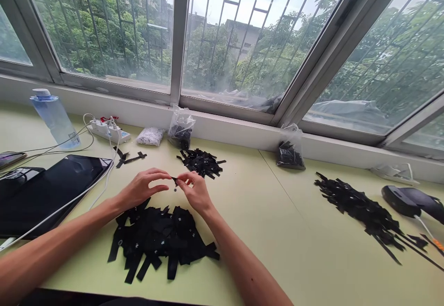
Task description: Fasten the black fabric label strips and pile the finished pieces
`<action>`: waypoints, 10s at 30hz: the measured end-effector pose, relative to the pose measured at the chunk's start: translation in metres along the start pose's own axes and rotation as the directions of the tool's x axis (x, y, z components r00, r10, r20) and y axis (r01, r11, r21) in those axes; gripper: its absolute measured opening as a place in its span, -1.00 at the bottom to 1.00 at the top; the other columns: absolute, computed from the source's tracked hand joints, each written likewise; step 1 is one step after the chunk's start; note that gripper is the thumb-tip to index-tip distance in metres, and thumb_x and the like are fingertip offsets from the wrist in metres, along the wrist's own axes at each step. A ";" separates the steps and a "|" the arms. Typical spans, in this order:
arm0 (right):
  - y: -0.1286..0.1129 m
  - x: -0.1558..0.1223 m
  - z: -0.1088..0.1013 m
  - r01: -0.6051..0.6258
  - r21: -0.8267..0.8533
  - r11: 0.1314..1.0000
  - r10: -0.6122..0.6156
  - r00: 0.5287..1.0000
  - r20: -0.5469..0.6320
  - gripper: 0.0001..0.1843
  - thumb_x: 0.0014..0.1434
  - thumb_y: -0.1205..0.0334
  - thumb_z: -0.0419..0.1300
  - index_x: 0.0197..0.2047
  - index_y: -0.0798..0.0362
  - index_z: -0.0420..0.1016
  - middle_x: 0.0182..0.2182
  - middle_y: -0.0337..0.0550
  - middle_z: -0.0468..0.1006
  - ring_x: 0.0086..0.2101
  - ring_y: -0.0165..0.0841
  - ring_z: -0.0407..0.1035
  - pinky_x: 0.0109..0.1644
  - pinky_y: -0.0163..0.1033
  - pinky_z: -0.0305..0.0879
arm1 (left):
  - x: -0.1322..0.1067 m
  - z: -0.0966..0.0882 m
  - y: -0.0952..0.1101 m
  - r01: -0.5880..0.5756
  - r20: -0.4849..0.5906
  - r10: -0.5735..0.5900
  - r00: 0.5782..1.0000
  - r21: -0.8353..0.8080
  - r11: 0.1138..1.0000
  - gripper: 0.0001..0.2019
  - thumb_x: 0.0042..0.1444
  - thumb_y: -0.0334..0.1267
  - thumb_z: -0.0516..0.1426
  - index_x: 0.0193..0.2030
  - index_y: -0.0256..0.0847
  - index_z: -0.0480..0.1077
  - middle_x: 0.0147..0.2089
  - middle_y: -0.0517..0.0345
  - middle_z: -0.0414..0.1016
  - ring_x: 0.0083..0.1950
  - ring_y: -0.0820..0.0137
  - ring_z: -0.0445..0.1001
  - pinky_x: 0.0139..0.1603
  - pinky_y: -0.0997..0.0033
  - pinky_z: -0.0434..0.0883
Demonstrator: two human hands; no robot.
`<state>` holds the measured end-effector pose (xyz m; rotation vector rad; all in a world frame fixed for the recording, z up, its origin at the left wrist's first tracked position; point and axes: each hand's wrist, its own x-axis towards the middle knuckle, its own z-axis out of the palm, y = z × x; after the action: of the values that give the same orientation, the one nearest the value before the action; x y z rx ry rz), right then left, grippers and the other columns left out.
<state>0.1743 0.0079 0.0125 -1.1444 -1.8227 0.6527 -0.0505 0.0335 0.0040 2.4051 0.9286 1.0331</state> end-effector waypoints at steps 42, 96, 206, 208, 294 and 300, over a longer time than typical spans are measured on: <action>0.007 -0.006 0.014 0.056 -0.280 0.958 -0.054 0.998 0.015 -0.78 0.35 0.37 0.09 -0.29 0.01 0.52 -0.41 -0.24 0.59 -0.40 -0.35 0.40 -0.20 -0.22 0.25 | 0.002 0.003 0.020 0.309 0.041 -0.354 0.934 -0.591 0.745 -0.79 0.23 -0.15 0.19 -0.19 -0.25 0.56 -0.26 0.08 0.61 -0.24 0.35 0.54 -0.13 0.39 0.46; -0.030 -0.017 0.014 0.124 -0.039 0.992 -0.130 0.970 -0.206 -0.92 0.30 0.26 0.22 -0.22 -0.05 0.56 -0.28 -0.18 0.59 -0.32 -0.31 0.43 -0.24 -0.20 0.38 | -0.003 0.007 0.041 0.220 -0.034 -0.289 0.957 -0.565 0.795 -0.78 0.20 -0.15 0.23 -0.13 -0.22 0.60 -0.17 0.04 0.66 -0.13 0.25 0.61 -0.01 0.22 0.58; -0.030 -0.034 0.019 0.338 -0.326 0.883 -0.440 0.840 -0.319 -0.81 0.37 0.39 0.08 -0.19 -0.05 0.47 -0.31 -0.15 0.57 -0.28 -0.25 0.41 -0.14 -0.09 0.33 | -0.008 0.009 0.056 0.060 -0.162 -0.174 0.971 -0.539 0.840 -0.88 0.20 -0.20 0.27 -0.20 -0.13 0.64 -0.20 0.06 0.66 -0.17 0.28 0.60 -0.09 0.27 0.53; -0.029 -0.035 0.020 0.321 -0.338 0.885 -0.429 0.845 -0.319 -0.81 0.37 0.39 0.05 -0.19 -0.04 0.45 -0.31 -0.13 0.56 -0.28 -0.24 0.41 -0.14 -0.08 0.33 | -0.010 0.011 0.057 0.075 -0.168 -0.193 0.967 -0.536 0.841 -0.86 0.20 -0.17 0.27 -0.21 -0.14 0.64 -0.21 0.07 0.67 -0.19 0.28 0.60 -0.11 0.28 0.53; -0.023 -0.015 -0.014 -0.286 0.741 0.608 0.148 0.957 0.248 -0.78 0.26 0.07 0.28 -0.30 0.04 0.47 -0.41 -0.16 0.55 -0.38 -0.35 0.38 -0.17 -0.19 0.27 | 0.001 -0.004 0.053 0.220 0.255 -0.089 0.963 -0.545 0.809 -0.79 0.19 -0.15 0.27 -0.10 -0.18 0.59 -0.09 0.07 0.64 -0.07 0.30 0.56 0.05 0.31 0.45; -0.022 -0.016 -0.008 -0.271 0.610 0.745 0.262 0.959 0.106 -0.73 0.24 -0.01 0.28 -0.28 0.02 0.44 -0.42 -0.23 0.48 -0.42 -0.39 0.31 -0.22 -0.22 0.29 | -0.002 0.000 0.050 0.235 0.158 -0.177 0.971 -0.526 0.817 -0.82 0.19 -0.15 0.25 -0.22 -0.19 0.63 -0.25 0.10 0.65 -0.22 0.32 0.55 -0.12 0.34 0.47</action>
<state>0.1743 -0.0161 0.0276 -0.9383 -1.2866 1.3202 -0.0303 -0.0035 0.0301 1.8205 0.7172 0.9264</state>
